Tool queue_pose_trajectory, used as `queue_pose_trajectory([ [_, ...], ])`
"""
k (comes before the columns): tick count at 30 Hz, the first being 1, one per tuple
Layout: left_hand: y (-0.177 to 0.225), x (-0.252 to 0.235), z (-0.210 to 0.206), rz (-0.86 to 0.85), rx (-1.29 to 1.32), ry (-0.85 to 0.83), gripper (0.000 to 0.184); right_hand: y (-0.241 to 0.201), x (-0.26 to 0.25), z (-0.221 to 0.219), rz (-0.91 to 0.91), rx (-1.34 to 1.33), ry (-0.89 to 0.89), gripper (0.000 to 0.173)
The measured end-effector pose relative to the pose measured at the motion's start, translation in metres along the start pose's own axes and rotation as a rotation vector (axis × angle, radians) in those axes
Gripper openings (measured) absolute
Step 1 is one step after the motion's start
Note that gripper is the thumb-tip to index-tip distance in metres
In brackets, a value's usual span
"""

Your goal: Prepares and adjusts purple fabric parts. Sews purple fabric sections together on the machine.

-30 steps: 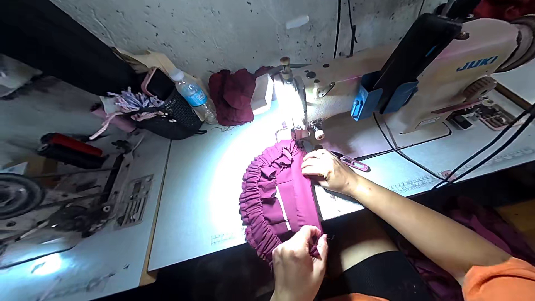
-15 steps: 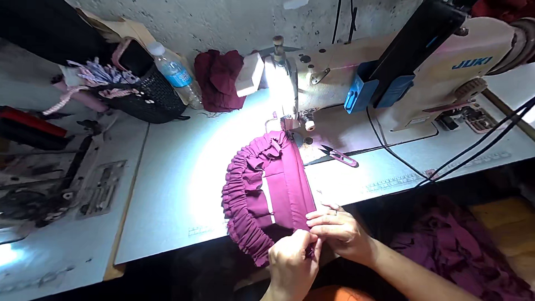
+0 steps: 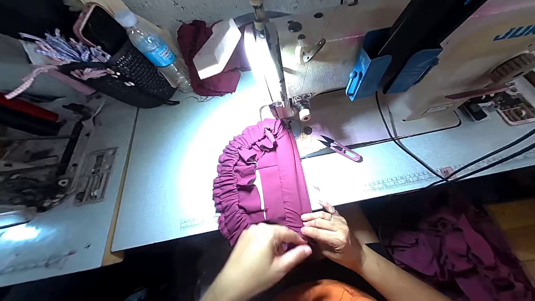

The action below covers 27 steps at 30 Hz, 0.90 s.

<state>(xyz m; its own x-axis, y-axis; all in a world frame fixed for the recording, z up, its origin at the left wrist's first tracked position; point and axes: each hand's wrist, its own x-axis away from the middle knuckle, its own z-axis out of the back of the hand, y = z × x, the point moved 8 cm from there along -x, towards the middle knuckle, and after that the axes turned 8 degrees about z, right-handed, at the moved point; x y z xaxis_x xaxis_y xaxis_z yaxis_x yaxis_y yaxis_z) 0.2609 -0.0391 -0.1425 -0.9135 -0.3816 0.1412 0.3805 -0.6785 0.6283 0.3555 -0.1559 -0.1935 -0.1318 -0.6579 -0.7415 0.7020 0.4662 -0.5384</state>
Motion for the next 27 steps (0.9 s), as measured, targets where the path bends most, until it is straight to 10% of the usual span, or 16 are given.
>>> queue_pose_trajectory([
  [9, -0.044, -0.157, 0.079, 0.540, -0.195, 0.413, 0.052, 0.000, 0.000, -0.003, -0.019, 0.038, 0.032, 0.018],
  [27, -0.059, -0.233, 0.092, 0.526, -0.355, 0.481, 0.039, -0.002, -0.006, -0.003, -0.138, 0.078, 0.044, 0.021],
])
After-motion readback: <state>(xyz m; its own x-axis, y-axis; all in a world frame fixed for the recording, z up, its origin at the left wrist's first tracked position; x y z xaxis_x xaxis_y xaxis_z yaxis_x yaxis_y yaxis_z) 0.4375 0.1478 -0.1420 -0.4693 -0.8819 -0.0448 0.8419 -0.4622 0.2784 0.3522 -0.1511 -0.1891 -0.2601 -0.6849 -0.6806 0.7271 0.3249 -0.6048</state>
